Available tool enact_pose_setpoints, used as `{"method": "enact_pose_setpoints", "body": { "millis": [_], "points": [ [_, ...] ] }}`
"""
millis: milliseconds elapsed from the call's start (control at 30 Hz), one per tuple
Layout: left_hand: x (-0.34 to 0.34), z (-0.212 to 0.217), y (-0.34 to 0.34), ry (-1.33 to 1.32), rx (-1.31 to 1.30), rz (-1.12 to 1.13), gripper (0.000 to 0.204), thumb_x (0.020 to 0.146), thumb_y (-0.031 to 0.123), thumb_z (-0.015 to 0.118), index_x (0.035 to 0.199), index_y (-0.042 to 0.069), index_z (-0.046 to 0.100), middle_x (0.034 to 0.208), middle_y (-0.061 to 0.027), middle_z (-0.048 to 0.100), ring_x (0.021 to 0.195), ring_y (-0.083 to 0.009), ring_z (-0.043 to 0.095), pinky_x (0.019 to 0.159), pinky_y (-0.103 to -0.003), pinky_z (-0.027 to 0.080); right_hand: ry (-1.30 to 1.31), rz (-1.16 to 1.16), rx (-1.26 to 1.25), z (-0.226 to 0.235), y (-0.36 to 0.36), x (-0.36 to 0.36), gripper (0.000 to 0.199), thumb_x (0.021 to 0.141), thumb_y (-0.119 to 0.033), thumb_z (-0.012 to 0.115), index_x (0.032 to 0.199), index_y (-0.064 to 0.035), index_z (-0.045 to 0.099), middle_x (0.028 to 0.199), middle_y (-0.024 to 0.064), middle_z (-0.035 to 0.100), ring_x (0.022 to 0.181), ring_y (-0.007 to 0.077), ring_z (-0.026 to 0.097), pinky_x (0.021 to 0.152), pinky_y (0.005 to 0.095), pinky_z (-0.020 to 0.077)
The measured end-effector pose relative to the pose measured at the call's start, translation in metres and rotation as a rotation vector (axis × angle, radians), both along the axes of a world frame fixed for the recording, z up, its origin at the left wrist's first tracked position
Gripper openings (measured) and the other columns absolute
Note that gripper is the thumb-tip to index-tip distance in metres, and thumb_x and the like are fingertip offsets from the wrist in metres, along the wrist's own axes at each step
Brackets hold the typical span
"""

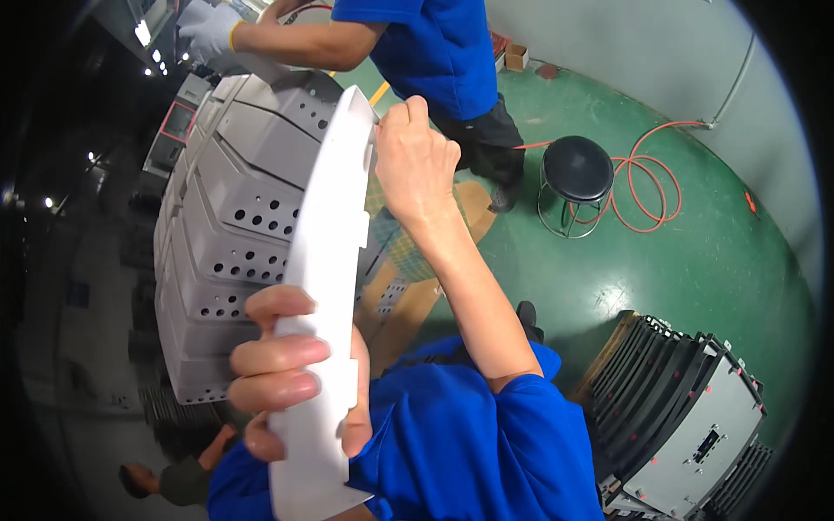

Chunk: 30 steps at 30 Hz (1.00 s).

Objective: Applying protective film to metal fabrication parts.

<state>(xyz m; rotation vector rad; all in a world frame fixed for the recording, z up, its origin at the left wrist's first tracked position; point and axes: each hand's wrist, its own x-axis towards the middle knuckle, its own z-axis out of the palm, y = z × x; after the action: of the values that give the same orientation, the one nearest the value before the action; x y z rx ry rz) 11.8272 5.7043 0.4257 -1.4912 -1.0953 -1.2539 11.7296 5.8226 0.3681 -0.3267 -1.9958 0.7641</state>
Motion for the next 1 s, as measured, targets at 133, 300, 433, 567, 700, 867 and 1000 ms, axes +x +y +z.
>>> {"method": "enact_pose_setpoints", "body": {
  "millis": [133,300,433,567,700,867,1000],
  "points": [
    [-0.011,-0.008,0.015,0.064,-0.056,-0.124,0.016,0.094,0.016,0.056,0.107,0.019,0.048,0.091,-0.0087,0.057,0.074,-0.0238,0.063,0.064,-0.052,0.055,-0.097,-0.049,-0.013,-0.003,0.006,-0.006,0.019,0.083,-0.015,0.071,0.083,-0.0029,0.056,0.09,0.0115,0.056,0.064,0.0316,0.067,0.051,0.0441,0.0491],
    [-0.033,-0.008,0.015,0.29,-0.327,-0.213,0.035,0.084,0.012,0.066,0.115,0.015,0.05,0.097,-0.0095,0.056,0.079,-0.0222,0.062,0.071,-0.05,0.055,-0.118,-0.096,0.003,-0.009,0.013,-0.012,0.017,0.086,-0.019,0.065,0.085,-0.0043,0.055,0.09,0.0106,0.056,0.063,0.0311,0.068,0.052,0.0463,0.0504],
    [-0.04,-0.01,0.016,0.378,-0.442,-0.283,0.039,0.082,0.013,0.071,0.114,0.016,0.05,0.097,-0.0082,0.054,0.083,-0.0214,0.06,0.074,-0.048,0.055,-0.139,-0.182,0.003,-0.018,0.02,-0.02,0.014,0.085,-0.02,0.059,0.084,-0.0063,0.056,0.09,0.0097,0.057,0.059,0.0314,0.067,0.051,0.0466,0.0519],
    [-0.042,-0.018,0.031,0.416,-0.408,-0.287,0.036,0.083,0.014,0.068,0.115,0.015,0.05,0.098,-0.0072,0.054,0.085,-0.0211,0.06,0.076,-0.046,0.054,-0.103,-0.211,-0.079,-0.028,0.029,-0.023,0.015,0.089,-0.021,0.057,0.084,-0.0067,0.058,0.089,0.0102,0.057,0.062,0.034,0.068,0.053,0.0483,0.0526],
    [-0.041,-0.026,0.042,0.43,-0.435,-0.272,0.037,0.084,0.017,0.066,0.117,0.016,0.05,0.097,-0.0057,0.055,0.085,-0.0211,0.06,0.079,-0.044,0.053,-0.214,-0.082,-0.282,-0.036,0.033,-0.02,0.025,0.084,-0.031,0.063,0.094,-0.0077,0.06,0.097,0.0131,0.058,0.083,0.0424,0.065,0.07,0.0534,0.0504],
    [-0.034,-0.034,0.049,0.416,-0.463,-0.244,0.034,0.085,0.018,0.065,0.117,0.016,0.051,0.099,-0.0051,0.055,0.09,-0.022,0.059,0.08,-0.044,0.053,-0.194,-0.038,-0.343,-0.05,0.042,-0.018,0.02,0.089,-0.024,0.056,0.095,-0.0058,0.061,0.1,0.0153,0.058,0.086,0.0435,0.063,0.072,0.0525,0.049],
    [-0.03,-0.032,0.05,0.373,-0.478,-0.256,0.04,0.081,0.012,0.071,0.116,0.017,0.051,0.102,-0.0062,0.055,0.091,-0.0227,0.06,0.081,-0.047,0.055,-0.121,-0.09,-0.23,-0.057,0.046,-0.016,0.016,0.086,-0.021,0.06,0.092,-0.0063,0.058,0.095,0.0164,0.056,0.076,0.0426,0.064,0.062,0.0532,0.0496]
  ]
}}
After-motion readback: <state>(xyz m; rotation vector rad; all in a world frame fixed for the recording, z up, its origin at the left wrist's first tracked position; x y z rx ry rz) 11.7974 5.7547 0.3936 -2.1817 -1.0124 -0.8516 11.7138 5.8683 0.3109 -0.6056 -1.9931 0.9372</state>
